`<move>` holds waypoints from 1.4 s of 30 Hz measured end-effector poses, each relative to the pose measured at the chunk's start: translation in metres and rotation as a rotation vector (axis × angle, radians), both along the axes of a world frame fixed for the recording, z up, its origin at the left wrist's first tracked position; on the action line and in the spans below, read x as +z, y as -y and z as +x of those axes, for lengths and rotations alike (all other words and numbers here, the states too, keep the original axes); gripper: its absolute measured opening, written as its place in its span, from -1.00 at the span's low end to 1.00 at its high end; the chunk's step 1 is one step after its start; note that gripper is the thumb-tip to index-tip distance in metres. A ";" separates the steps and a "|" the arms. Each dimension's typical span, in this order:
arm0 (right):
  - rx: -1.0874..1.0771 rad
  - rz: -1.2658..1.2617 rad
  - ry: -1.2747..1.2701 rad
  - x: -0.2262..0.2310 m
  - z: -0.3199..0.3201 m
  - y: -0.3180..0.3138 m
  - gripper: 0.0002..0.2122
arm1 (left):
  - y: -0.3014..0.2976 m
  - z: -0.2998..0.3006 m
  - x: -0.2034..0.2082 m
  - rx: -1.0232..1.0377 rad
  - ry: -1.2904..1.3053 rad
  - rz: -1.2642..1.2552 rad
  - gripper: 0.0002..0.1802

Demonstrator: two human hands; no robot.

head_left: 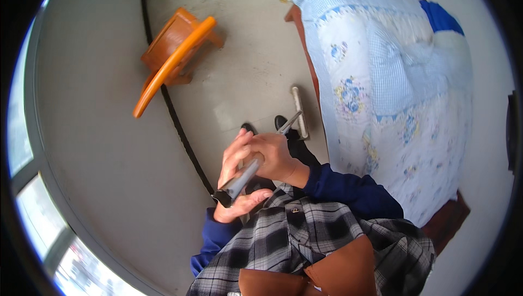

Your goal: The person sweeps a tiled floor with a long-handled broom, moving an orange stool aside to reach under it. They gather debris into a pile and continue sweeping across the room.

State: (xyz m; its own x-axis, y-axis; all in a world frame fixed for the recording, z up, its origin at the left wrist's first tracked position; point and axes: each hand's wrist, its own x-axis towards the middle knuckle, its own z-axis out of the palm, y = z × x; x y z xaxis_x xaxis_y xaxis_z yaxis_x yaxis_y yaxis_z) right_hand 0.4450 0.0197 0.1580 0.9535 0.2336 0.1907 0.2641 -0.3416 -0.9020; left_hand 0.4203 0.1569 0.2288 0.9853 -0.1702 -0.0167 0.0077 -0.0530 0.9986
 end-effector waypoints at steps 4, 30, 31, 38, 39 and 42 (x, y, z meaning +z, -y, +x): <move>-0.128 -0.180 -0.038 -0.031 -0.015 0.006 -0.76 | 0.021 0.012 -0.032 0.090 -0.094 -0.455 -0.57; -0.164 -0.148 0.168 -0.250 0.056 -0.088 -0.83 | -0.116 0.075 -0.175 -0.010 0.106 -0.515 -0.48; -0.099 -0.115 0.179 -0.236 0.067 -0.096 -0.83 | -0.123 0.071 -0.160 -0.060 0.203 -0.469 -0.49; 0.085 -0.102 0.032 -0.190 0.032 -0.101 -0.84 | -0.136 0.008 -0.139 0.249 0.198 -0.499 -0.43; 0.141 -0.138 -0.027 -0.192 0.019 -0.100 -0.80 | -0.138 0.000 -0.139 0.324 0.133 -0.505 -0.42; 0.049 -0.324 -0.175 -0.253 -0.041 -0.058 -0.84 | -0.118 -0.005 -0.219 0.162 -0.091 -0.768 -0.55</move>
